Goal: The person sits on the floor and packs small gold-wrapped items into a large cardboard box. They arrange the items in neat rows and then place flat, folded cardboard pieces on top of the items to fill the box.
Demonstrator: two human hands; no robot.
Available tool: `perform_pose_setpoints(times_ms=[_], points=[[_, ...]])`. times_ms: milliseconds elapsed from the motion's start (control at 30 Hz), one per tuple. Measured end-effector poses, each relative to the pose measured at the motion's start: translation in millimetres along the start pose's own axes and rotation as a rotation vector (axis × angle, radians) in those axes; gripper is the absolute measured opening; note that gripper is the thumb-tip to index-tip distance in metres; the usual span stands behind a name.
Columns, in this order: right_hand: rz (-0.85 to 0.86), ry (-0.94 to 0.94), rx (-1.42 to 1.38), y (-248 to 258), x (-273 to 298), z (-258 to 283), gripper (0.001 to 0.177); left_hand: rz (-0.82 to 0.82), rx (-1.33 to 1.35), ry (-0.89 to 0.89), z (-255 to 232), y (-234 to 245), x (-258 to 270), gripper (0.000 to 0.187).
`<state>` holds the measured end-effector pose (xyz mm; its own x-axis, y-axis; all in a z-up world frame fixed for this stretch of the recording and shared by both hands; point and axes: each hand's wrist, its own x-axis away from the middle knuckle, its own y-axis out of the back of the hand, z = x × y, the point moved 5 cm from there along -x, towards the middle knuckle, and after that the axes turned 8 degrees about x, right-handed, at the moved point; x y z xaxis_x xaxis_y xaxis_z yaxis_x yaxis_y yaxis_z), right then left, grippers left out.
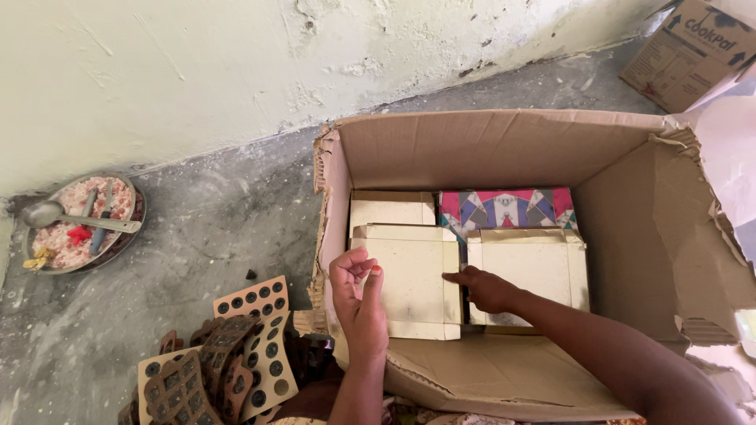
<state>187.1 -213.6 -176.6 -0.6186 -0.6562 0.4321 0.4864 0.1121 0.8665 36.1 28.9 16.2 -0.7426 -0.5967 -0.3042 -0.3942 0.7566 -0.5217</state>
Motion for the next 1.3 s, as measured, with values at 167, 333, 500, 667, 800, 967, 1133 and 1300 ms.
perform_pose_setpoints(times_ms=[167, 333, 500, 667, 800, 967, 1133, 1300], points=[[0.000, -0.173, -0.031, 30.5, 5.0, 3.1, 0.078, 0.030, -0.020, -0.018, -0.9, -1.0, -1.4, 0.024], [-0.236, -0.295, 0.265, 59.3, 8.1, -10.0, 0.082, 0.031, 0.037, 0.036, 0.0, -1.6, -0.9, 0.021], [0.088, -0.463, 0.292, 48.1, 7.4, -56.6, 0.124, 0.045, -0.029, 0.005, -3.9, -4.0, -1.1, 0.020], [0.206, -0.453, 0.395, 27.3, 13.8, -56.8, 0.124, 0.049, -0.033, 0.013, -4.7, -4.6, -1.2, 0.020], [0.073, -0.420, 0.375, 37.2, 4.4, -42.4, 0.103, 0.048, -0.012, 0.028, -3.3, -3.2, -1.0, 0.021], [0.078, -0.219, 0.403, 31.4, 2.7, -1.6, 0.095, 0.046, -0.014, 0.039, -2.6, -3.1, -1.2, 0.021], [0.145, -0.096, 0.383, 5.7, 6.1, 9.8, 0.092, 0.055, 0.021, 0.053, 0.4, -3.2, -1.7, 0.020], [0.180, -0.011, 0.372, -2.4, 2.3, -9.4, 0.086, 0.059, 0.023, 0.059, 1.7, -2.8, -2.0, 0.020]])
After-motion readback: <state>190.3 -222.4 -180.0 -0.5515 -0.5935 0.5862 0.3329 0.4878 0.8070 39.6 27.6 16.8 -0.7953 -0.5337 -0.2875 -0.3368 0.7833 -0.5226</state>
